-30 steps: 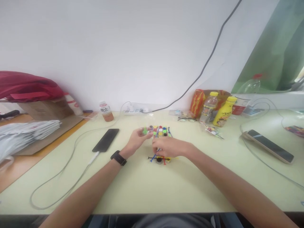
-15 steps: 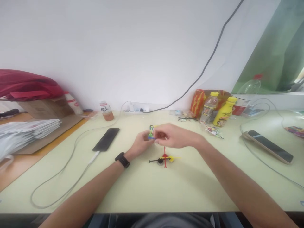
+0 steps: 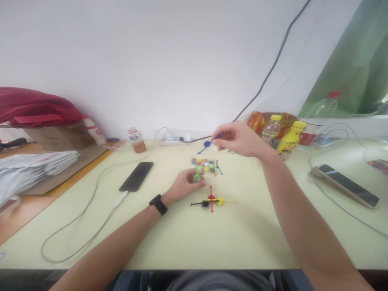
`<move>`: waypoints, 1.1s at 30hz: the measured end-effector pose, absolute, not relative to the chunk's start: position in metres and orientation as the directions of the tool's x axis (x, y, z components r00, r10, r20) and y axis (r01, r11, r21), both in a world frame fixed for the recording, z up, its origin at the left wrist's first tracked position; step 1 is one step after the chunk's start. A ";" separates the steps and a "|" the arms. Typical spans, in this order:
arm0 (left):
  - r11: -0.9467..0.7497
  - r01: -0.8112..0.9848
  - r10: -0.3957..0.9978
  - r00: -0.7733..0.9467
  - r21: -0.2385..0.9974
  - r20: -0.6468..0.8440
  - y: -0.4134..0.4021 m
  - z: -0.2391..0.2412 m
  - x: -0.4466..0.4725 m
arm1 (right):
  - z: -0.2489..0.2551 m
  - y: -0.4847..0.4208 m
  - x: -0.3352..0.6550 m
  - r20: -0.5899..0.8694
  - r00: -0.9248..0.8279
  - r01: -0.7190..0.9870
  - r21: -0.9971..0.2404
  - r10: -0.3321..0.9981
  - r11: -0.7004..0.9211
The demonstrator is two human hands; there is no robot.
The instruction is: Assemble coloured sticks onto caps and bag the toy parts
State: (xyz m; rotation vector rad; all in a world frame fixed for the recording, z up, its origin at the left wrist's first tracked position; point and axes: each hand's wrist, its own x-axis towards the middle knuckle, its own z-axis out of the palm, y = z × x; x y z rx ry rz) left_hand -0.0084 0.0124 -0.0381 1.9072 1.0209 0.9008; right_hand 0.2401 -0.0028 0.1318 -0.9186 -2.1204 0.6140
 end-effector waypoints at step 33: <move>-0.226 -0.044 0.921 0.316 0.973 0.228 0.004 -0.021 -0.007 | 0.126 -0.011 0.221 0.482 -0.546 0.472 -0.499 0.685 0.727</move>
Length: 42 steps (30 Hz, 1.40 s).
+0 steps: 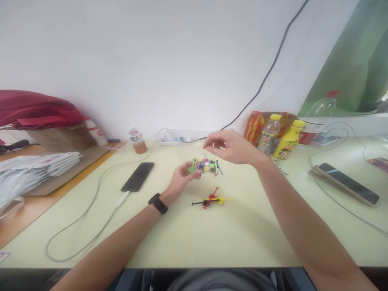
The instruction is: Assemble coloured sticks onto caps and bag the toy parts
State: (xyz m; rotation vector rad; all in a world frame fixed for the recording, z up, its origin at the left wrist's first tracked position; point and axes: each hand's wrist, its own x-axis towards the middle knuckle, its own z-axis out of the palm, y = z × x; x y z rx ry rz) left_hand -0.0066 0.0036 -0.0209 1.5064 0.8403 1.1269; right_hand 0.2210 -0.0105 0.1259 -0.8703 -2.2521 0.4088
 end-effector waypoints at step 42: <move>-0.264 0.096 0.839 0.514 0.960 0.180 0.003 -0.031 -0.010 | 0.125 -0.004 0.236 0.238 -0.728 0.333 -0.697 0.643 0.635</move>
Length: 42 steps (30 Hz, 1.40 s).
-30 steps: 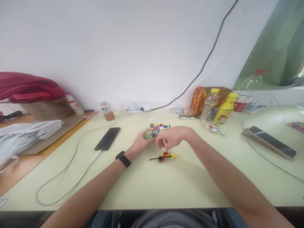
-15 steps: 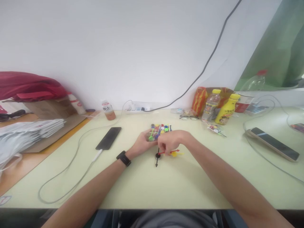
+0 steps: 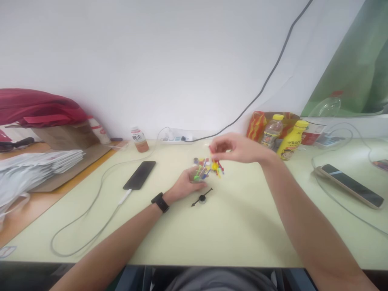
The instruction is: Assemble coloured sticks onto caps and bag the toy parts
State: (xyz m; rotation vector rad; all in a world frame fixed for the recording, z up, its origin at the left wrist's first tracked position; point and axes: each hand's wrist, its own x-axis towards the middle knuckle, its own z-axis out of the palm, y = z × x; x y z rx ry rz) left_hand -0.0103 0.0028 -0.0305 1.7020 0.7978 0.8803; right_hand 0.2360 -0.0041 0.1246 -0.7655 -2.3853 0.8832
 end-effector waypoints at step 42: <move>-0.422 0.209 0.817 0.510 0.882 0.270 0.006 -0.036 -0.010 | 0.109 -0.001 0.212 0.292 -0.579 0.618 -0.451 0.761 0.644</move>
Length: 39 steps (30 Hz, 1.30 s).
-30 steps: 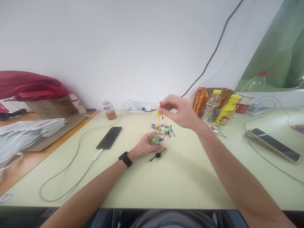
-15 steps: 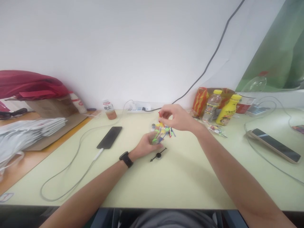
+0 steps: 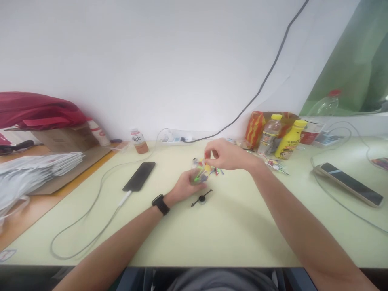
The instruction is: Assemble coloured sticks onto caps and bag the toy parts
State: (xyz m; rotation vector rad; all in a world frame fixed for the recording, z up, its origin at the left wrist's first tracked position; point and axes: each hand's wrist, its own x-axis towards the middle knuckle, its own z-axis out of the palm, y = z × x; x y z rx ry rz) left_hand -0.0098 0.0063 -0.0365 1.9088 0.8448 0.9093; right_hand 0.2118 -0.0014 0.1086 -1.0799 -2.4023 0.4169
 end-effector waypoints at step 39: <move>-0.319 0.168 0.809 0.560 0.933 0.176 0.010 -0.027 -0.013 | 0.072 -0.008 0.179 -0.523 -0.664 0.726 -0.281 0.534 0.628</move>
